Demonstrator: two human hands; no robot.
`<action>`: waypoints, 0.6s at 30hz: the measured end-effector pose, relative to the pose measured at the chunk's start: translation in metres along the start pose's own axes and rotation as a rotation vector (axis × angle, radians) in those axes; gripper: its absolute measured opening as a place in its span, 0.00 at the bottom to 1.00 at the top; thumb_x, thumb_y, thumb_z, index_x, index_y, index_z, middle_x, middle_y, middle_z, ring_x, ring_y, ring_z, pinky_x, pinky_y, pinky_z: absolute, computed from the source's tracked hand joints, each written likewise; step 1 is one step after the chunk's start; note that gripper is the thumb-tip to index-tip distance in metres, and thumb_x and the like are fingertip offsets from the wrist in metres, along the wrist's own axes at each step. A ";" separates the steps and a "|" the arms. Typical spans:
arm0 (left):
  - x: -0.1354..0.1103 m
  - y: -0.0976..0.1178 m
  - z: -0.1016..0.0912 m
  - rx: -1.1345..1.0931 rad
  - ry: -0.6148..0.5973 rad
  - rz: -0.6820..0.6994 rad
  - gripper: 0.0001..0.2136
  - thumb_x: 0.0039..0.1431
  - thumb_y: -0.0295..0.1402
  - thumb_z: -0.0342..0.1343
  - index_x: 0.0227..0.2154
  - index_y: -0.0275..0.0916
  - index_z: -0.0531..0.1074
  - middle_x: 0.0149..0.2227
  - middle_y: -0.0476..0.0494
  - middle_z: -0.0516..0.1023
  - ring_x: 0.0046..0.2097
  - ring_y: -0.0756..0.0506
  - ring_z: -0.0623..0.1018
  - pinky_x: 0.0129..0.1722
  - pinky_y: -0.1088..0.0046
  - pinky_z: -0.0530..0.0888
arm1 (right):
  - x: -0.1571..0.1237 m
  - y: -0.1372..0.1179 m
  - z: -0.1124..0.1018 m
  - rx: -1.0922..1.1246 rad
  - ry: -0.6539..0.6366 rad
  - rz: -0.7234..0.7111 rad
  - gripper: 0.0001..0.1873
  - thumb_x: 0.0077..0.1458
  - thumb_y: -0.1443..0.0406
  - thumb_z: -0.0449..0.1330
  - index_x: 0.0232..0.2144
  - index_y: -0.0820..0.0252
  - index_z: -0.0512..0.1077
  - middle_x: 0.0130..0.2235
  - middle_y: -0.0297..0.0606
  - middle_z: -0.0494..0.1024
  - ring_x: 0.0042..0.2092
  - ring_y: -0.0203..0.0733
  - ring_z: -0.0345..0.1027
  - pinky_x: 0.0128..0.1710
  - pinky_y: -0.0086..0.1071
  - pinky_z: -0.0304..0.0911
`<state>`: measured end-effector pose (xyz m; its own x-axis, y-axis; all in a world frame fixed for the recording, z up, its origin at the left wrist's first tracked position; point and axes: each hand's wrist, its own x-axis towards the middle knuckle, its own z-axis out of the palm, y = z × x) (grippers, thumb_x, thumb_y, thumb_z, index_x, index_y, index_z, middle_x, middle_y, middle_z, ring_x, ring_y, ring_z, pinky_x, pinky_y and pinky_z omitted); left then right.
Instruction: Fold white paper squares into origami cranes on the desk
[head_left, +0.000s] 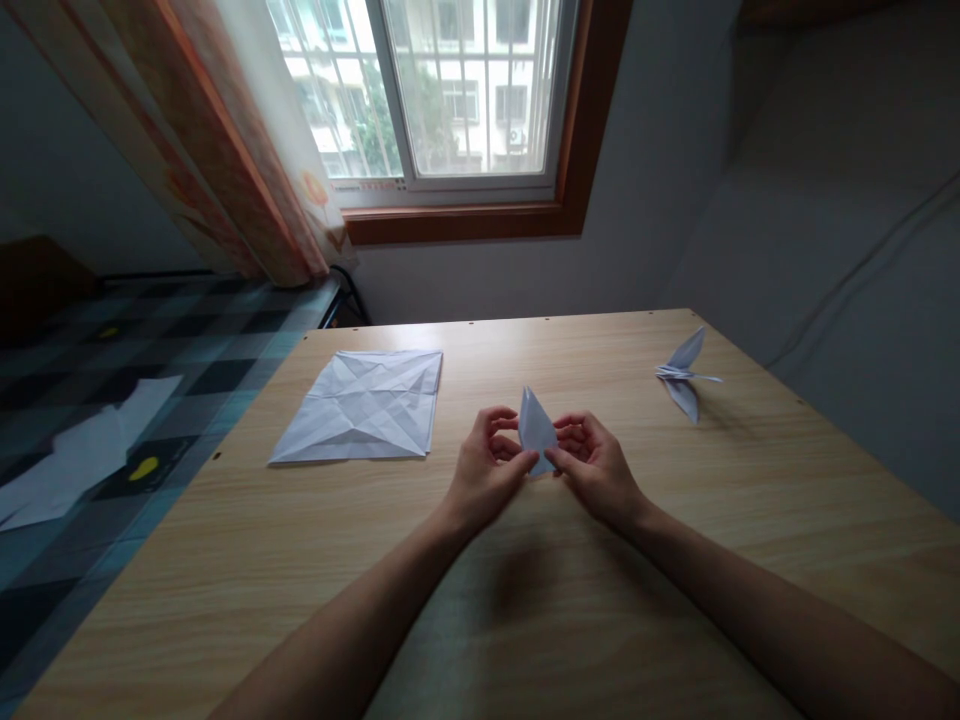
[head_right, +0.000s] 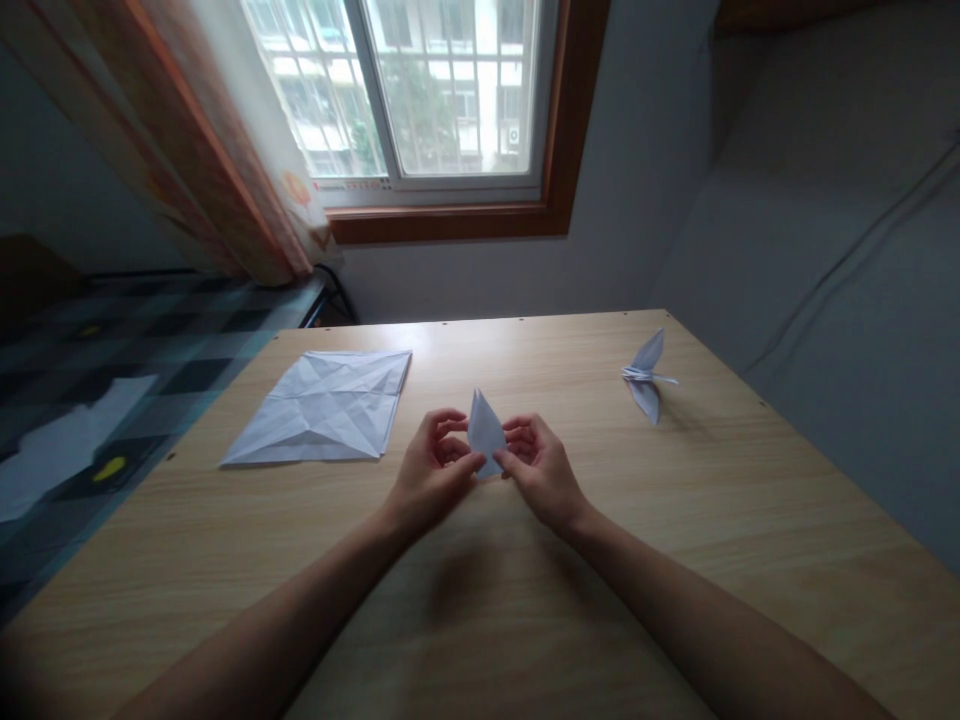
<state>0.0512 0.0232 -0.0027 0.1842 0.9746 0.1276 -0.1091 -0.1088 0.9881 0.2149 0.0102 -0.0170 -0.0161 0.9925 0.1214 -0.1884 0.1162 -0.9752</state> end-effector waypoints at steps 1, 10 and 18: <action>0.000 -0.001 0.000 0.014 -0.009 0.000 0.24 0.44 0.29 0.66 0.44 0.41 0.64 0.42 0.47 0.73 0.27 0.55 0.74 0.26 0.79 0.70 | 0.000 0.000 0.000 -0.001 0.013 0.002 0.19 0.46 0.63 0.69 0.37 0.56 0.66 0.33 0.32 0.75 0.31 0.37 0.72 0.26 0.27 0.68; -0.001 0.001 -0.004 0.086 -0.125 -0.013 0.16 0.49 0.30 0.61 0.42 0.38 0.67 0.23 0.53 0.71 0.25 0.53 0.69 0.25 0.79 0.63 | 0.001 0.000 -0.004 -0.030 0.000 0.010 0.09 0.46 0.63 0.68 0.30 0.59 0.74 0.27 0.31 0.75 0.28 0.36 0.69 0.31 0.31 0.68; 0.001 0.015 -0.008 0.165 -0.219 0.112 0.12 0.57 0.34 0.51 0.28 0.35 0.78 0.33 0.43 0.73 0.35 0.47 0.74 0.34 0.73 0.70 | 0.004 -0.004 -0.009 -0.072 -0.032 -0.084 0.06 0.48 0.66 0.63 0.26 0.58 0.81 0.36 0.38 0.80 0.40 0.42 0.71 0.44 0.35 0.65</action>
<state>0.0423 0.0245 0.0112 0.3885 0.8910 0.2349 0.0158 -0.2613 0.9651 0.2244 0.0139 -0.0142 -0.0352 0.9774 0.2085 -0.1197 0.2030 -0.9718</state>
